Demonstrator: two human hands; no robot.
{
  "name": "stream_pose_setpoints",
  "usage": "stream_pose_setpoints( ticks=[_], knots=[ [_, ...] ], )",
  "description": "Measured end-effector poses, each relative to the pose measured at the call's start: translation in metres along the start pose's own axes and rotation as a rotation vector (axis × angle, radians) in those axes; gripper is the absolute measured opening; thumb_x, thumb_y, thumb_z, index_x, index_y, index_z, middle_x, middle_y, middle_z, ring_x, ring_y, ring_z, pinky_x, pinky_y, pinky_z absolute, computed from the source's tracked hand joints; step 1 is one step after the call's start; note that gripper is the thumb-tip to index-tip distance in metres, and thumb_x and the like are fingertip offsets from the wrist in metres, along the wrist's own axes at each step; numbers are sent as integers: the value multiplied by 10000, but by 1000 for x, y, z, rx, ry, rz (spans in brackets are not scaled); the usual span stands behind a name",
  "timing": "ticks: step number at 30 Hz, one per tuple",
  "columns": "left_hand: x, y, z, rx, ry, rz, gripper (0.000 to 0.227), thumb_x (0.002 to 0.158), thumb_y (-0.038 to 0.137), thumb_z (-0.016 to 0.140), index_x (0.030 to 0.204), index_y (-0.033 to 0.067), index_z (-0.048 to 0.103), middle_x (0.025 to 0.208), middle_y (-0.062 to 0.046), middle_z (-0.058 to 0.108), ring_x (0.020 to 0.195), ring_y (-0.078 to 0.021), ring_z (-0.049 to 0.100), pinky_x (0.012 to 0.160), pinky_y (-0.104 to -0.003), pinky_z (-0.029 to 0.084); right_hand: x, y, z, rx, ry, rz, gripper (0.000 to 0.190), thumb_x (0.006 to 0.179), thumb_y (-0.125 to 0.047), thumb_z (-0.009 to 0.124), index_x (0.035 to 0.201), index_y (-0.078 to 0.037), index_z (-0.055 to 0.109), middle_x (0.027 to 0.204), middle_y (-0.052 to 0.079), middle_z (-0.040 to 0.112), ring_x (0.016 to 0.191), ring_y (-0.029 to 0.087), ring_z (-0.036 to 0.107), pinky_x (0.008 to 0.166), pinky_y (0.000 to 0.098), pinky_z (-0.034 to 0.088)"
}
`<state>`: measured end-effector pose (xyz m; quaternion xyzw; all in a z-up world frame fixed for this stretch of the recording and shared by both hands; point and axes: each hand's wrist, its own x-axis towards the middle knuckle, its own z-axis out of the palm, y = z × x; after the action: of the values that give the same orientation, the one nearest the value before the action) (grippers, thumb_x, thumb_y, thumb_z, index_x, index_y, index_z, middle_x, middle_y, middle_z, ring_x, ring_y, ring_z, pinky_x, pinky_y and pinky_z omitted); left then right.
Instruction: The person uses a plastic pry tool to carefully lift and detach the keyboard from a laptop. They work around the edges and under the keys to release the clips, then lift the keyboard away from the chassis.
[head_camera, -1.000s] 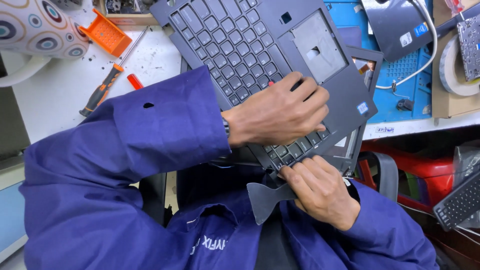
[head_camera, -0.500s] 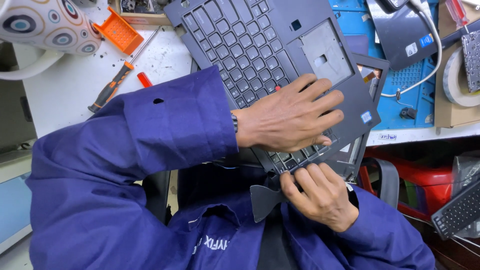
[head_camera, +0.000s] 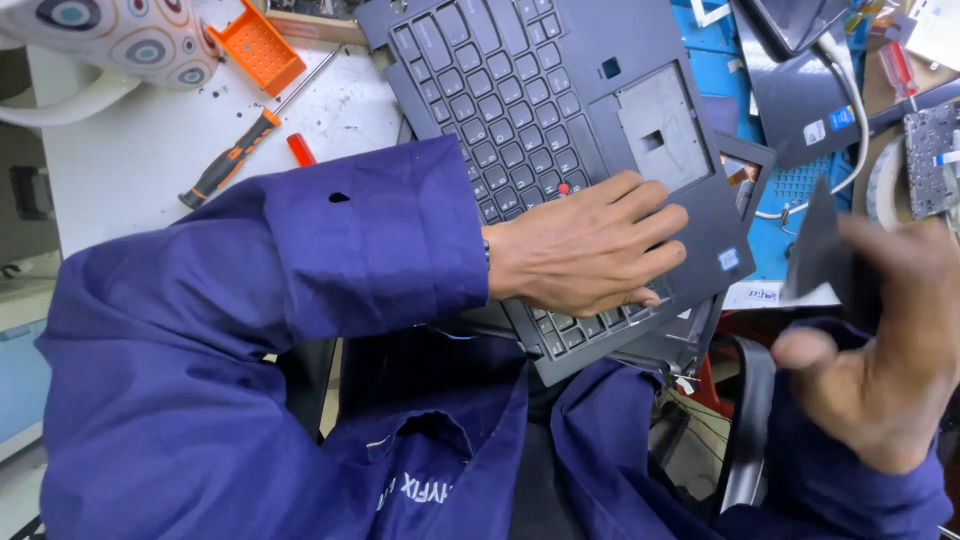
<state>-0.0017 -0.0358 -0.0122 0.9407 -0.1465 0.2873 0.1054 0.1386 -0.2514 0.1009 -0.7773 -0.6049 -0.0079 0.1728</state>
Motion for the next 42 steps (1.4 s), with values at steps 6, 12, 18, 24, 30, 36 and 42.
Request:
stream_pose_setpoints(
  ticks=[6, 12, 18, 24, 30, 36, 42],
  knots=[
    [5, 12, -10, 233, 5, 52, 413, 1017, 533, 561, 924, 137, 626, 878, -43, 609, 764, -224, 577, 766, -351, 438, 76, 18, 45, -322, 7, -168, 411, 1224, -364, 632, 1301, 19, 759, 991, 137, 619, 780, 226, 523, 631, 344, 364],
    [3, 24, -27, 598, -58, 90, 307, 985, 123, 346, 882, 52, 627, 842, -195, 624, 736, -282, 538, 665, -344, 364, 86, 4, 58, -345, -84, -179, 200, 1122, -268, 794, 1210, -91, 763, 928, 89, 581, 787, 258, 608, 598, 366, 419],
    [2, 25, -35, 666, -131, 75, 369, 924, 68, 334, 945, -27, 690, 942, -158, 676, 598, -197, 462, 588, -299, 325, 84, 2, 54, -282, -82, -173, 155, 1088, -192, 820, 1176, -70, 783, 894, 94, 579, 755, 255, 600, 623, 363, 421],
    [5, 22, -38, 615, -166, 80, 365, 920, 61, 340, 955, -5, 698, 956, -164, 659, 608, -195, 447, 578, -298, 322, 81, 9, 54, -182, -78, -173, 168, 1054, -138, 859, 1170, -32, 800, 952, 121, 664, 818, 261, 671, 655, 355, 466],
    [7, 18, -41, 530, -201, 25, 256, 979, 57, 376, 1002, 73, 631, 1026, -126, 620, 700, -199, 491, 607, -304, 344, 83, 9, 56, -84, -128, -119, 187, 1051, -136, 816, 1182, -8, 775, 979, 153, 661, 871, 297, 693, 692, 376, 481],
    [7, 18, -41, 528, -204, 29, 341, 996, 78, 331, 1015, 33, 669, 1015, -121, 623, 652, -171, 475, 572, -289, 347, 83, 10, 53, -93, -102, -94, 177, 1056, -114, 844, 1176, 10, 804, 1027, 161, 711, 930, 294, 738, 695, 361, 495],
    [10, 20, -47, 473, -265, -20, 351, 987, 29, 334, 1031, 20, 682, 1075, -125, 609, 683, -197, 495, 598, -301, 372, 83, 13, 53, -37, -142, -101, 193, 1035, -127, 841, 1154, 16, 791, 1009, 171, 701, 925, 311, 727, 681, 371, 499]
  ],
)
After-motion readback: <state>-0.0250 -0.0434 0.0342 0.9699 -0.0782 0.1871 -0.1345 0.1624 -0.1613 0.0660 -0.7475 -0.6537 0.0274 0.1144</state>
